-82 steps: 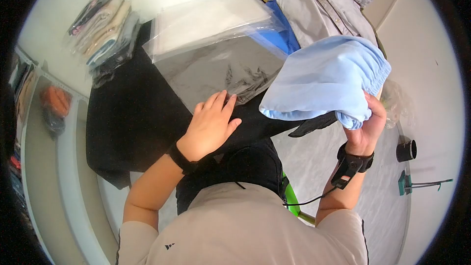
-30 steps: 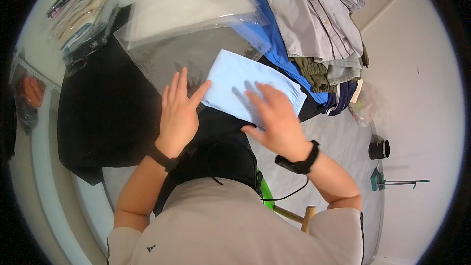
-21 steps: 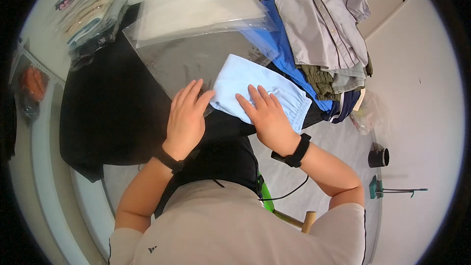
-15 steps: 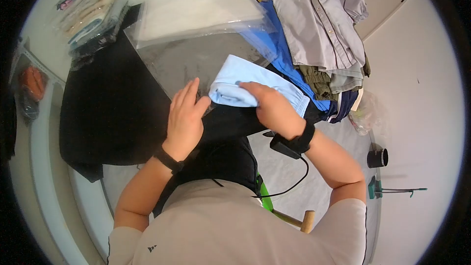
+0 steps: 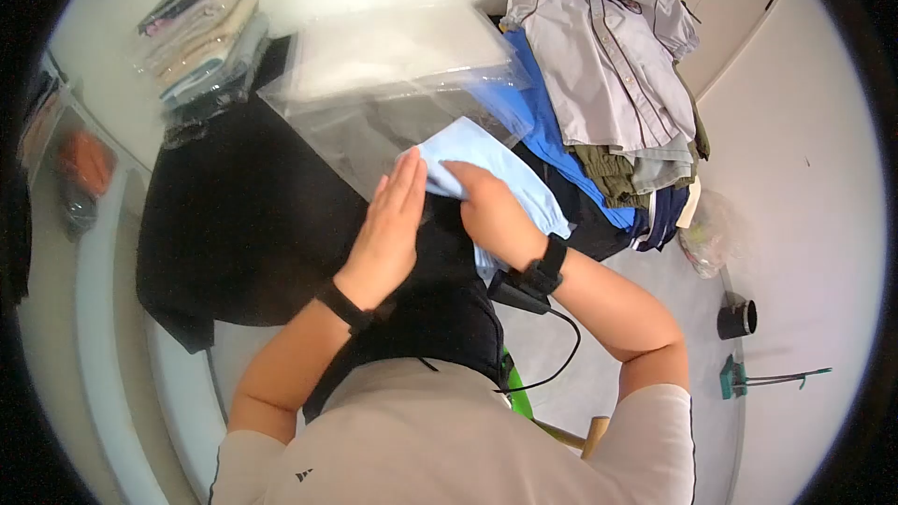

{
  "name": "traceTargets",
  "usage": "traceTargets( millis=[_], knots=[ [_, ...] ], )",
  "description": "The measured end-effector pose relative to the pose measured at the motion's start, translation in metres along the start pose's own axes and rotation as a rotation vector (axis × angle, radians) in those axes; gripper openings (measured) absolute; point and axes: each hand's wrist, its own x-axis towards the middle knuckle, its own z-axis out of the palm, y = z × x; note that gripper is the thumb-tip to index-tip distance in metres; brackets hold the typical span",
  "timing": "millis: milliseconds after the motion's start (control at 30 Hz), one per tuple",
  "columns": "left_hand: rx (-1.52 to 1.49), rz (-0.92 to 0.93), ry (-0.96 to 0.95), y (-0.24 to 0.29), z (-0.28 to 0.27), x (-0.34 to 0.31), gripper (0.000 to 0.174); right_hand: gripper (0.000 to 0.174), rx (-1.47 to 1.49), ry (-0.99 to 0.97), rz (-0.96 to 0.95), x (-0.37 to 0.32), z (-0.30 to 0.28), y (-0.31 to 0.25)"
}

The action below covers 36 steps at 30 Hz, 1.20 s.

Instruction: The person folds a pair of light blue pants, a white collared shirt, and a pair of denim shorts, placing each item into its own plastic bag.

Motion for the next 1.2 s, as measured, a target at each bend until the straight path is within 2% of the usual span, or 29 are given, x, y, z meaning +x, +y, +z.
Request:
traceTargets(
  millis=[67, 100, 167, 233, 300, 367, 400, 467, 500, 533, 567, 600, 633, 733, 800, 833, 900, 933, 1033, 1167, 1200],
  knots=[
    [0.012, -0.022, -0.016, 0.004, 0.003, -0.004, 0.073, 0.049, 0.096, 0.101, 0.167, 0.020, -0.003, -0.004],
    [0.027, -0.011, -0.015, 0.006, 0.002, -0.005, 0.073, 0.043, 0.192, 0.252, 0.210, 0.028, -0.002, -0.005],
    [0.040, -0.099, 0.029, 0.011, -0.001, -0.007, 0.073, 0.046, 0.065, 0.413, 0.063, 0.036, 0.000, -0.018],
    [0.076, -0.119, 0.070, 0.011, -0.002, -0.008, 0.073, 0.051, -0.064, 0.321, -0.081, 0.031, 0.021, -0.019],
    [0.272, -0.142, 0.079, 0.009, -0.003, -0.010, 0.072, 0.059, -0.204, -0.025, -0.053, 0.025, 0.046, -0.017],
    [0.272, -0.141, 0.062, 0.007, -0.002, -0.014, 0.072, 0.056, -0.314, -0.076, -0.162, 0.016, 0.048, -0.019],
    [0.277, -0.164, 0.051, 0.006, 0.000, -0.016, 0.072, 0.056, -0.311, -0.077, -0.158, 0.019, 0.039, -0.018],
    [0.278, -0.196, 0.033, 0.003, 0.000, -0.020, 0.072, 0.052, 0.109, -0.263, 0.033, 0.037, 0.003, -0.013],
    [0.270, -0.196, 0.051, 0.001, -0.001, -0.021, 0.072, 0.046, 0.230, -0.326, 0.272, 0.044, -0.021, -0.021],
    [0.259, -0.199, 0.068, 0.000, 0.000, -0.023, 0.072, 0.037, 0.226, -0.245, 0.307, 0.047, -0.025, 0.001],
    [0.251, -0.209, 0.059, -0.001, 0.001, -0.025, 0.072, 0.038, -0.008, -0.061, 0.183, 0.047, -0.022, 0.031],
    [0.272, -0.193, 0.064, -0.002, 0.003, -0.025, 0.072, 0.043, 0.122, -0.084, 0.330, 0.049, -0.022, 0.049],
    [0.295, -0.174, 0.070, -0.003, 0.004, -0.025, 0.072, 0.049, 0.078, -0.060, 0.402, 0.048, -0.021, 0.060],
    [0.273, -0.171, 0.091, -0.005, 0.006, -0.026, 0.072, 0.051, 0.062, -0.128, 0.523, 0.052, -0.031, 0.046],
    [0.281, -0.172, 0.084, -0.006, 0.006, -0.026, 0.072, 0.051, 0.322, -0.368, 0.717, 0.059, -0.042, 0.024],
    [0.293, -0.167, 0.082, -0.007, 0.006, -0.026, 0.072, 0.051, 0.323, -0.376, 0.719, 0.062, -0.042, 0.028],
    [0.276, -0.171, 0.084, -0.007, 0.006, -0.026, 0.072, 0.052, 0.493, -0.525, 0.880, 0.071, -0.045, 0.020],
    [0.257, -0.169, 0.088, -0.008, 0.006, -0.026, 0.072, 0.055, 0.463, -0.547, 0.934, 0.071, -0.051, 0.014],
    [0.298, -0.167, 0.099, -0.007, 0.004, -0.026, 0.063, 0.062, 0.578, -0.641, 0.865, 0.074, -0.052, 0.029],
    [0.301, -0.172, 0.085, -0.005, 0.004, -0.025, 0.063, 0.066, 0.644, -0.701, 0.891, 0.069, -0.064, 0.025],
    [0.309, -0.172, 0.072, -0.004, 0.003, -0.025, 0.062, 0.067, 0.707, -0.784, 0.807, 0.067, -0.054, 0.036]
  ],
)
